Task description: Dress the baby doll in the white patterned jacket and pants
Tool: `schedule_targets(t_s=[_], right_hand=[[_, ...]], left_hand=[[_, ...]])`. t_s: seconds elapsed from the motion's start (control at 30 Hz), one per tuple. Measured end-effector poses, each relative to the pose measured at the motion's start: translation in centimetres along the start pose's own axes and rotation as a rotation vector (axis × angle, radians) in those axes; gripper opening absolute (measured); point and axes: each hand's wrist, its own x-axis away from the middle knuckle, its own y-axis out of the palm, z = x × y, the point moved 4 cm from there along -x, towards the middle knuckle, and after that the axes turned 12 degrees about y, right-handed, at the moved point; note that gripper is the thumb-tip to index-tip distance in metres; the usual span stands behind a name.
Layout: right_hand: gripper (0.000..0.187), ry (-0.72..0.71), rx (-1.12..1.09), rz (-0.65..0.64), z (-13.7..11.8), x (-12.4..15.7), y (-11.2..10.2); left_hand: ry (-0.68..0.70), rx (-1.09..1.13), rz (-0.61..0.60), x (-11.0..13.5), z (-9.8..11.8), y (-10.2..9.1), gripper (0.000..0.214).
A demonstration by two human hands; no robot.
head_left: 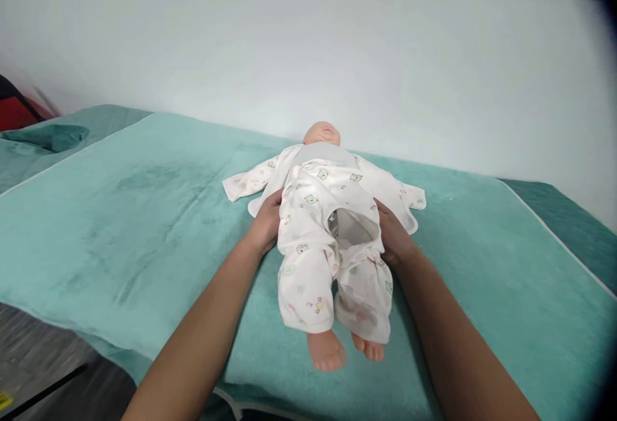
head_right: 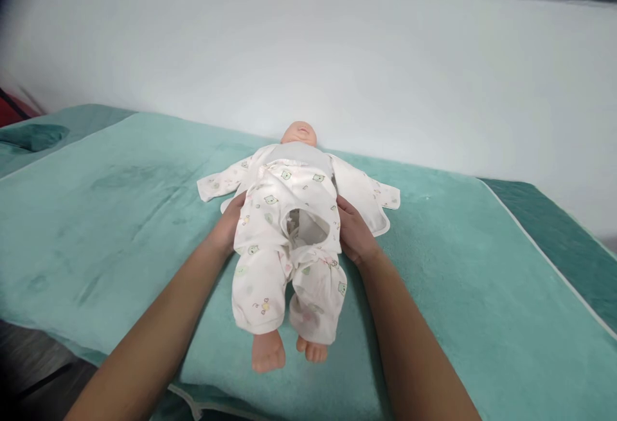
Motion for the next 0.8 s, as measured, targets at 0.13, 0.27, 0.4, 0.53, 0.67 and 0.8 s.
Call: schedule_targets(t_s=[0.13, 0.27, 0.4, 0.53, 0.67, 0.8], right_hand=[[0.037, 0.004, -0.010, 0.078, 0.3, -0.3, 0.0], [0.032, -0.046, 0.049, 0.127, 0.7, -0.6, -0.1], [0.024, -0.140, 0.179, 0.168, 0.4, -0.7, -0.2], [0.025, -0.206, 0.324, 0.211, 0.0, -0.8, -0.5], [0.021, -0.311, 0.559, 0.277, -0.6, -0.6, -0.7], [0.013, -0.377, 0.608, 0.294, -1.3, -0.1, -0.5]], left_hand=[[0.030, -0.002, 0.022, -0.2, -0.1, 0.0, 0.036], [0.020, 0.004, 0.038, -0.4, -0.6, 0.0, 0.030], [0.013, -0.035, 0.076, -0.5, -0.7, -0.2, 0.017], [0.024, -0.043, 0.073, -0.9, -0.9, -0.3, 0.013], [0.047, -0.019, 0.080, -1.0, -0.9, -0.3, 0.013], [-0.010, 0.064, 0.039, -0.6, -0.6, 0.1, 0.026]])
